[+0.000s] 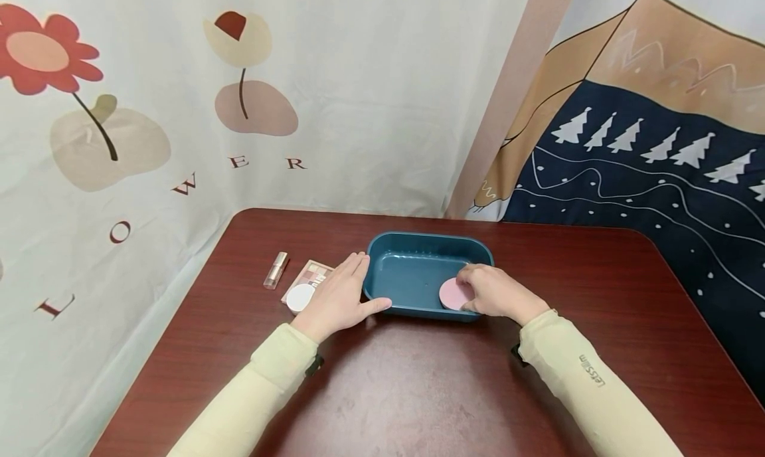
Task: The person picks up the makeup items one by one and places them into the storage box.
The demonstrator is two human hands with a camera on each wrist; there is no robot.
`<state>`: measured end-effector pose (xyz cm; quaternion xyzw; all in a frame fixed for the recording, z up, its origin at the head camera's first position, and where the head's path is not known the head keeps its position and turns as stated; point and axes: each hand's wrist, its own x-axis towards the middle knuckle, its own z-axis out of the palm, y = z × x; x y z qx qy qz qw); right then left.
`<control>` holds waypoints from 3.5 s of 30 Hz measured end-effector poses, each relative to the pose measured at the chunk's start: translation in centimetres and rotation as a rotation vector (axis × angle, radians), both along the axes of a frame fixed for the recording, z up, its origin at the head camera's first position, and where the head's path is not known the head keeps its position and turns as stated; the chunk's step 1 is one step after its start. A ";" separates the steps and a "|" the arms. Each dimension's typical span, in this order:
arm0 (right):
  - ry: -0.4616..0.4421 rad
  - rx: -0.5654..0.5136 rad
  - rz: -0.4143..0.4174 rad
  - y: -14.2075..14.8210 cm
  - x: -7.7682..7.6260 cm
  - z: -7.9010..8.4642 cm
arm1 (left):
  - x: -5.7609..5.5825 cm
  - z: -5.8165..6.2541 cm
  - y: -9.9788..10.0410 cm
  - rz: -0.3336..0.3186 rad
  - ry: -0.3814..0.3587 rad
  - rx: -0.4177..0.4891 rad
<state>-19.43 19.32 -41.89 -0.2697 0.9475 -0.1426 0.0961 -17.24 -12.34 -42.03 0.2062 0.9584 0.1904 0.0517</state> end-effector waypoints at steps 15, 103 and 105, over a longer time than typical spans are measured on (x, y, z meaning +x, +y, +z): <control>0.016 0.045 -0.010 -0.3 -0.1 -0.1 | 0.1 0.2 0.0 -0.002 0.001 -0.011; 0.204 -0.170 -0.238 6.8 3.3 -3.9 | 0.3 0.0 0.0 -0.001 0.016 -0.011; 0.199 -0.162 -0.237 6.8 3.4 -3.9 | 0.3 0.0 -0.1 0.000 0.016 -0.010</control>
